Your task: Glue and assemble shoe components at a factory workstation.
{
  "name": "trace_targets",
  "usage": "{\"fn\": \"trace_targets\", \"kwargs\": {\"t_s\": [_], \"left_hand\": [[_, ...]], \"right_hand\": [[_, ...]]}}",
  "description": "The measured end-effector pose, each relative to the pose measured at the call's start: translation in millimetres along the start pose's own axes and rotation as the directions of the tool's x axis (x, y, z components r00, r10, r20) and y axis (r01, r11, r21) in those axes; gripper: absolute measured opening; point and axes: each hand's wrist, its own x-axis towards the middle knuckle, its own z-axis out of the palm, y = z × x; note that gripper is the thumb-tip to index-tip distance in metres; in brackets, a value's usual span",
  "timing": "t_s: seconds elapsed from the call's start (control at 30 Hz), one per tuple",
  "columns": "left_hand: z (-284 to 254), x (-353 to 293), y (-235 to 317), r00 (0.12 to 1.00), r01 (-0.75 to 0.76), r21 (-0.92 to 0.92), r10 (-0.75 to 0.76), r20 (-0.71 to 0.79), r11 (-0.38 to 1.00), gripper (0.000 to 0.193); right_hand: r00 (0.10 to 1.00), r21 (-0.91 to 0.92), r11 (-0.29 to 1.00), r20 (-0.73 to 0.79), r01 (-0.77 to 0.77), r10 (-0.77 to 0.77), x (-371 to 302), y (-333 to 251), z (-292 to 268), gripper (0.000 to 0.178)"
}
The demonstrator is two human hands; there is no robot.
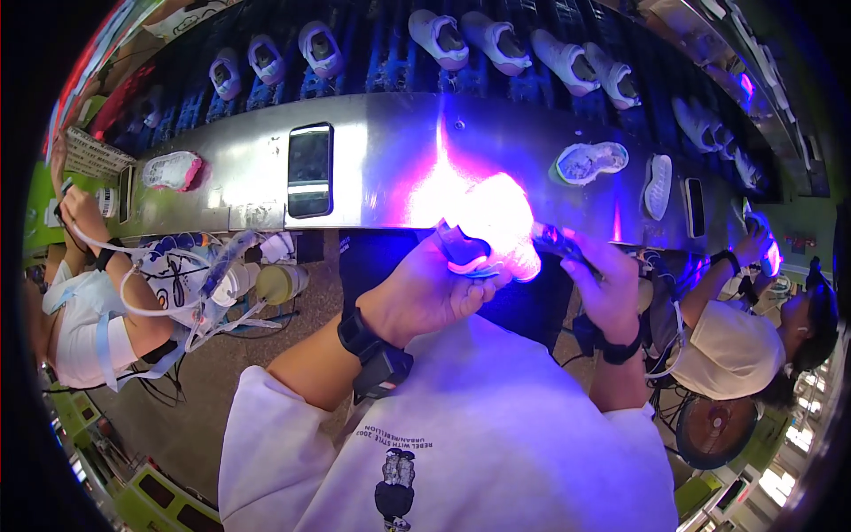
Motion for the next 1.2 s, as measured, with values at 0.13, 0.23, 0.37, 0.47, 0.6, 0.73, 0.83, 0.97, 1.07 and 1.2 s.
{"fn": "trace_targets", "kwargs": {"t_s": [0.13, 0.23, 0.37, 0.47, 0.6, 0.73, 0.83, 0.97, 1.07, 1.2], "left_hand": [[6, 11, -1, 0.993, -0.116, 0.401, 0.115, 0.029, 0.909, 0.063], [27, 29, -9, 0.927, -0.307, 0.719, 0.367, 0.078, 0.624, 0.060], [48, 29, -10, 0.823, -0.394, 0.895, 0.513, 0.243, 0.209, 0.070], [52, 38, 5, 0.764, -0.404, 0.913, 0.569, 0.303, 0.056, 0.079], [74, 38, 40, 0.656, -0.289, 0.935, 0.668, 0.351, -0.208, 0.072], [91, 44, 112, 0.559, -0.151, 0.948, 0.766, 0.317, -0.282, 0.066], [102, 52, 199, 0.408, 0.146, 0.845, 0.810, 0.422, -0.514, 0.068], [157, 45, 266, 0.273, 0.740, 0.442, 0.827, 0.491, -0.507, 0.063], [161, 49, 352, 0.209, 0.827, 0.386, 0.860, 0.465, -0.410, 0.050], [159, 73, 376, 0.170, 0.860, 0.375, 0.887, 0.430, -0.346, 0.038]], "right_hand": [[0.998, 0.040, 0.998, -0.017, -0.053, 0.054, -22, 22, 0, 0.044], [0.993, 0.078, 0.992, -0.054, -0.100, 0.105, -14, 28, -6, 0.046], [0.976, 0.148, 0.980, -0.158, -0.130, 0.153, 7, 15, -2, 0.041], [0.980, 0.161, 0.986, -0.185, -0.046, 0.076, -1, 8, 5, 0.038], [0.998, 0.206, 0.978, -0.052, -0.033, 0.045, -17, 20, 11, 0.039], [0.985, 0.254, 0.952, 0.027, -0.172, 0.171, -26, 52, 9, 0.041], [0.955, 0.298, 0.917, -0.050, -0.266, 0.293, -35, 77, -1, 0.042], [0.852, 0.458, 0.784, -0.100, -0.419, 0.514, -43, 105, -6, 0.047], [0.852, 0.514, 0.763, -0.111, -0.392, 0.512, -32, 87, -10, 0.047], [0.827, 0.536, 0.746, -0.145, -0.395, 0.543, -31, 89, -13, 0.044]]}}
